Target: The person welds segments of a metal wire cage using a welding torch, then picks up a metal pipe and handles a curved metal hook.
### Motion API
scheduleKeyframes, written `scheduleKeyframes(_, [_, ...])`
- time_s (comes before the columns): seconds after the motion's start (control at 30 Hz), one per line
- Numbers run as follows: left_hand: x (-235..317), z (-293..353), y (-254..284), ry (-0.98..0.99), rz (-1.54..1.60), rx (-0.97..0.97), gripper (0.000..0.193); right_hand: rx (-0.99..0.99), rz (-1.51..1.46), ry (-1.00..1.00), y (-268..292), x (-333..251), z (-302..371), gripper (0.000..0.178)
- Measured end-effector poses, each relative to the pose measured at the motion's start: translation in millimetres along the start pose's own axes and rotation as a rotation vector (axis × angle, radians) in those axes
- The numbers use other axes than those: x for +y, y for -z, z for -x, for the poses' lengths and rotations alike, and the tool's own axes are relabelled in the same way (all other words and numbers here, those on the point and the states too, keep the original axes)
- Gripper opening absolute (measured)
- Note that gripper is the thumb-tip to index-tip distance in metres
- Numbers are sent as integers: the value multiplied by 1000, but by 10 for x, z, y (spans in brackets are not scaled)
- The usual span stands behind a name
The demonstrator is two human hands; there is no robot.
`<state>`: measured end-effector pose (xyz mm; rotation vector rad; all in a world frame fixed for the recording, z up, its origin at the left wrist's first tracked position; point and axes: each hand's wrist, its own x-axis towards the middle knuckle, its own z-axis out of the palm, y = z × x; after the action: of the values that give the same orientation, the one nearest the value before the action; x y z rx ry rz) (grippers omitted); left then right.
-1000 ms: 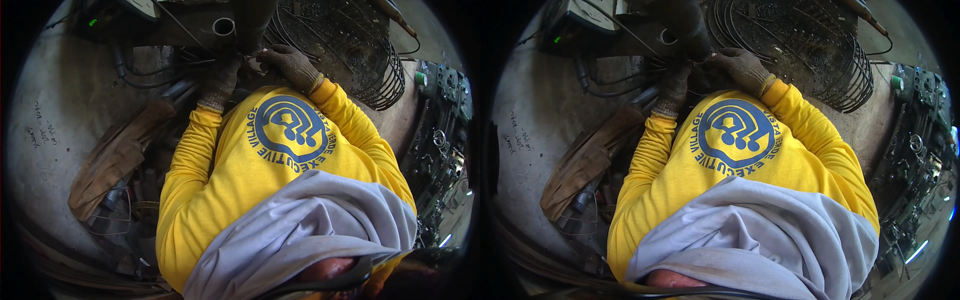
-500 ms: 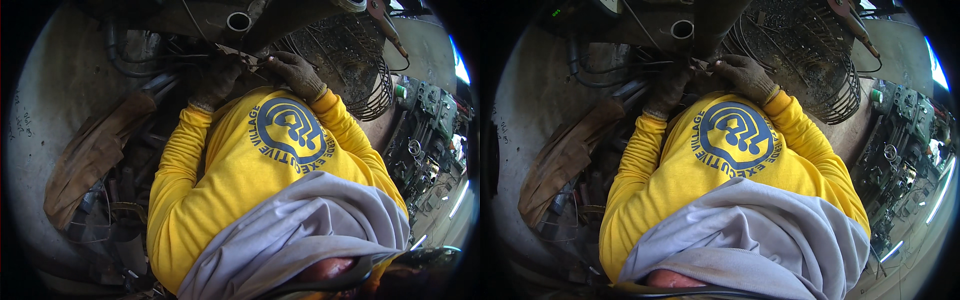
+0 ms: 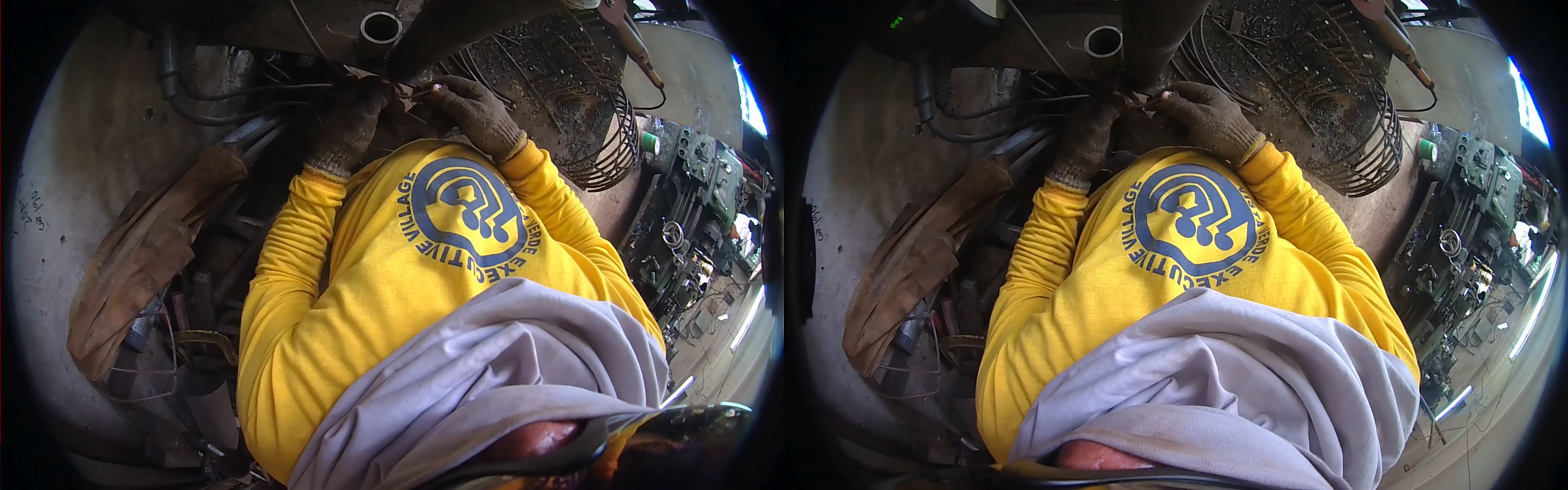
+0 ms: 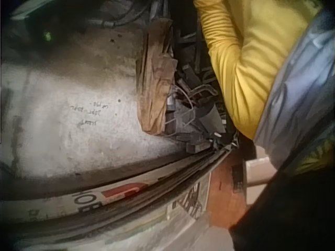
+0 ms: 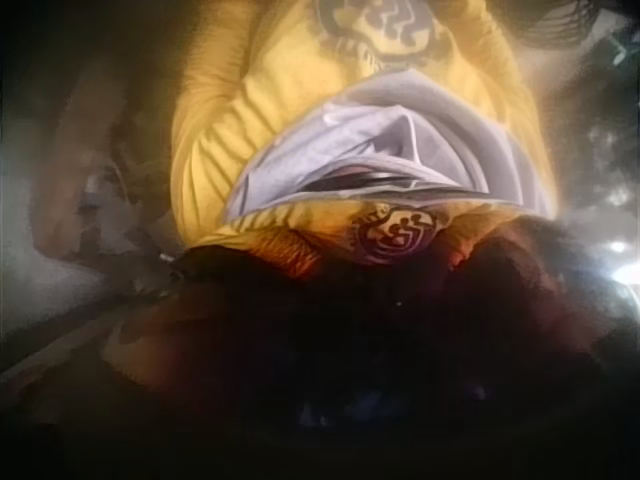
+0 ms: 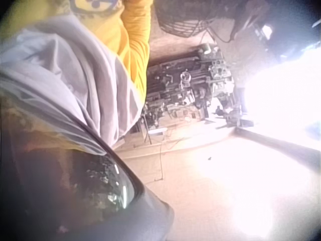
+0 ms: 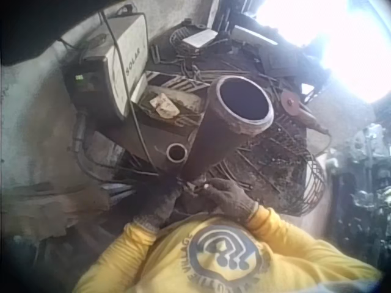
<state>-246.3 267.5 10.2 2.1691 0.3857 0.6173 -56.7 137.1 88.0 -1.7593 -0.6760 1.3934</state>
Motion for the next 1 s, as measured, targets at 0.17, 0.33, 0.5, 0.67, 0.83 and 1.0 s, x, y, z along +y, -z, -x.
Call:
scheduleKeyframes(0.17, [-8, -149, -72, 526, 451, -98, 23, 87, -45, -69, -65, -147, 23, 35])
scheduleKeyframes(0.33, [-97, -138, -101, 117, 91, -3, 28, 99, -174, -9, -38, -41, -36, 33])
scheduleKeyframes(0.5, [-50, -140, -123, 396, 352, -36, 18, 124, -70, 50, -41, 6, -64, 33])
scheduleKeyframes(0.67, [-227, -108, -154, 291, 131, -147, 27, 127, -208, -33, -64, -64, -62, 32])
scheduleKeyframes(0.83, [-225, -130, -170, 242, -20, -220, 32, 184, -158, 67, -37, 147, -159, 32])
scheduleKeyframes(1.0, [-140, -199, -100, -272, -373, 98, 30, 227, -286, -40, -100, 39, -123, 35])
